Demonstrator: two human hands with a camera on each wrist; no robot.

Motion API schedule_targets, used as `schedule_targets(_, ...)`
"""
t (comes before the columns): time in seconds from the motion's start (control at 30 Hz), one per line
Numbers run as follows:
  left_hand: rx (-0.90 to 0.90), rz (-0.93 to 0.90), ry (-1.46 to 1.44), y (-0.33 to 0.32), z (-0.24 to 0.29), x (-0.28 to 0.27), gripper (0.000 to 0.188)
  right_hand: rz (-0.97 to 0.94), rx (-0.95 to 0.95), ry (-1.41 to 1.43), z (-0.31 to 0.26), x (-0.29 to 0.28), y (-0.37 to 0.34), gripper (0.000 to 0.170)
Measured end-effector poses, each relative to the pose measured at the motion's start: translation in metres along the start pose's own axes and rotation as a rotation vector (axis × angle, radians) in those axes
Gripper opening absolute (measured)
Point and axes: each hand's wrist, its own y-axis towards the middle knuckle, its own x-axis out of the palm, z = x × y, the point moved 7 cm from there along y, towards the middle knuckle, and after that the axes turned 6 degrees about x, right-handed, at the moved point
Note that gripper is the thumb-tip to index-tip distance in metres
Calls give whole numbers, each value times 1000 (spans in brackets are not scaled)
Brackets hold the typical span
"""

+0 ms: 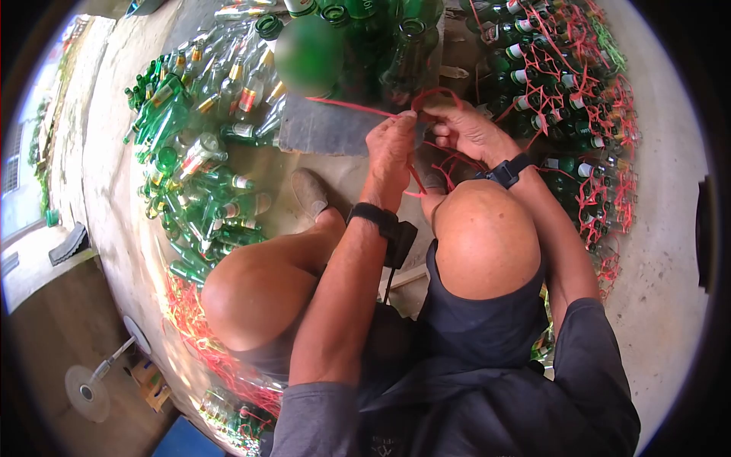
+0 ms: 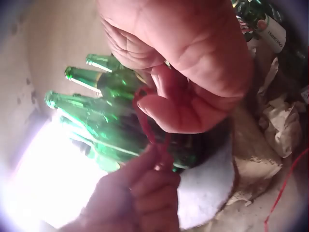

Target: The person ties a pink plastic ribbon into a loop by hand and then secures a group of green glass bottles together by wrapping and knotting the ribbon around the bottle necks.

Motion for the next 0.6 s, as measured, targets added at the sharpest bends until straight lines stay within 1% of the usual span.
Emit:
schedule_targets(0.07, -24, 25, -39, 0, 0, 2, 22, -47, -3, 52, 3, 4, 5, 11)
schedule_targets(0.2, -51, 17, -45, 0, 1, 4, 22, -41, -21, 43, 2, 3, 11, 12)
schedule_targets(0.27, -63, 42, -27, 0, 3, 2, 23, -33, -49, 9, 0, 5, 10, 14)
schedule_targets(0.37, -103, 78, 4, 3, 1, 0, 23, -51, -31, 4, 0, 6, 9, 17)
schedule_targets(0.5, -96, 94, 13, 1, 7, 2, 23, -60, -54, 25, -1, 6, 5, 17)
schedule_targets(0.6, -131, 109, 30, 3, 7, 0, 21, -49, -55, -44, 0, 6, 1, 16)
